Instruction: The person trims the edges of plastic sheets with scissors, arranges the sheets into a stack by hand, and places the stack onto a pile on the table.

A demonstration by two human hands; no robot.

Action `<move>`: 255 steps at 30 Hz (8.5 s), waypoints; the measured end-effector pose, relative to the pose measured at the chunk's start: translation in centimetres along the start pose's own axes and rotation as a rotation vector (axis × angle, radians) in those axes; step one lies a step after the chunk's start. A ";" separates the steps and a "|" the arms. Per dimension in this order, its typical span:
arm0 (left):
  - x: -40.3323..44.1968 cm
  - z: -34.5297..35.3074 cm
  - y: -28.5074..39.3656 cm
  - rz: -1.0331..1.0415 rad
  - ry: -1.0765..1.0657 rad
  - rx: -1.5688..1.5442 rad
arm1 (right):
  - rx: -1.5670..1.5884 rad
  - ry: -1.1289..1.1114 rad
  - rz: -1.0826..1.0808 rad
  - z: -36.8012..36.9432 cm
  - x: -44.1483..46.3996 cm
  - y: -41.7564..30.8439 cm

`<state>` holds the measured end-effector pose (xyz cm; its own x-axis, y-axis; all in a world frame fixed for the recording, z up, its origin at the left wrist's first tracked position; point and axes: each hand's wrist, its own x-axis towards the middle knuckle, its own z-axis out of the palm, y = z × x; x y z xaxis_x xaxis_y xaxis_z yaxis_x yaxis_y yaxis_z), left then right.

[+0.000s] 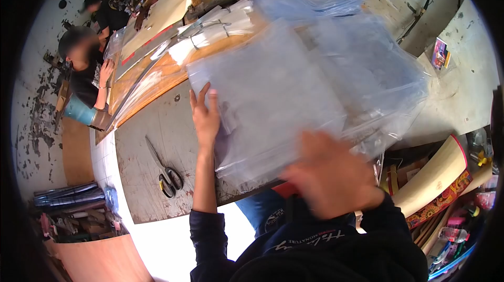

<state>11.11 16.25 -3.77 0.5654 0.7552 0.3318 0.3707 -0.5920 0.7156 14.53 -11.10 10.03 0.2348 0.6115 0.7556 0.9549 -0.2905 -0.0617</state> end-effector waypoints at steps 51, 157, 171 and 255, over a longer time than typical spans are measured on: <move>1.7 -2.7 -1.0 -0.185 -0.081 -0.439 | -0.332 -0.419 0.631 -2.0 -5.2 12.1; 8.8 -0.6 4.3 0.213 -0.993 0.218 | 1.008 0.167 1.292 1.9 -11.6 2.2; 2.9 -4.3 5.1 -0.391 -0.886 -0.472 | 1.338 0.184 1.470 1.0 -9.2 4.0; 30.4 17.2 16.2 -0.163 -0.563 -1.349 | 1.195 -0.418 1.177 15.3 17.0 55.0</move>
<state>47.03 24.81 7.32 0.9091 0.3920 0.1410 -0.3168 0.4309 0.8450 73.83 -5.41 9.56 0.6924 0.6798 -0.2418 -0.1998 -0.1413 -0.9696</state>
